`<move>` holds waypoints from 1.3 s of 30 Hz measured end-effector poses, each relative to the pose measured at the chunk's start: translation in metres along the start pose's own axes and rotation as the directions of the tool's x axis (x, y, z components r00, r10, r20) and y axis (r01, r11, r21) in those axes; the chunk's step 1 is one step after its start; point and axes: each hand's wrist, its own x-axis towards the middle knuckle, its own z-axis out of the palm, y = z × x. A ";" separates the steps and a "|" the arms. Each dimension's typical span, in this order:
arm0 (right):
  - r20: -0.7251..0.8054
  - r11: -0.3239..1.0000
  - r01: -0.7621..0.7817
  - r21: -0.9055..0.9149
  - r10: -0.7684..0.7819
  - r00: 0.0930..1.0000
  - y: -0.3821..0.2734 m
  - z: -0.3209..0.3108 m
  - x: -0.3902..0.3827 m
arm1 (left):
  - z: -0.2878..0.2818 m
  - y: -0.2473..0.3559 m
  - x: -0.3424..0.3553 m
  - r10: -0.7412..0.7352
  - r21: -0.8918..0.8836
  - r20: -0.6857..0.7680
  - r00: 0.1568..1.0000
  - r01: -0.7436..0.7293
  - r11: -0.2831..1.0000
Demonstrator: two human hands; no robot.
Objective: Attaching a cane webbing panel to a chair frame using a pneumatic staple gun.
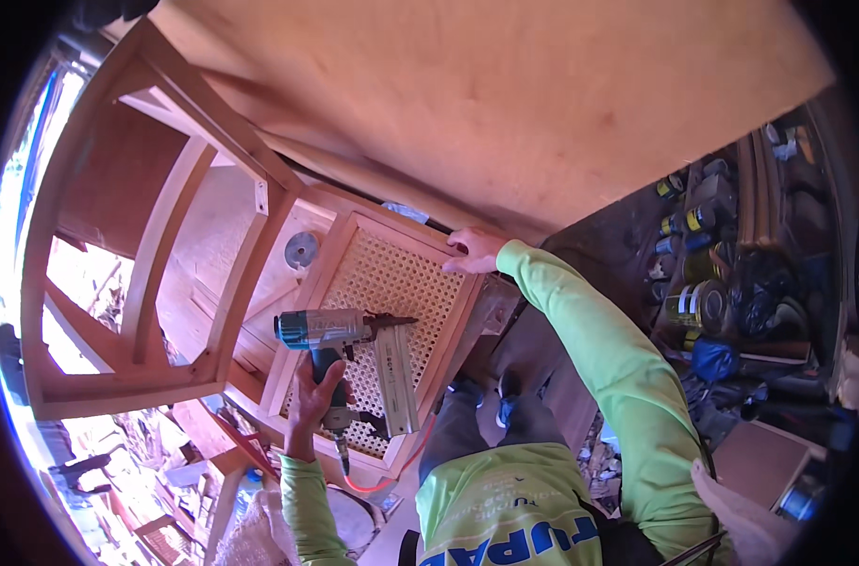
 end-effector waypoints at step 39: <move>0.037 0.848 0.525 0.074 -0.528 0.848 0.030 0.018 0.045 | 0.199 -0.004 0.217 -0.045 0.677 -0.433 0.900 0.358 0.643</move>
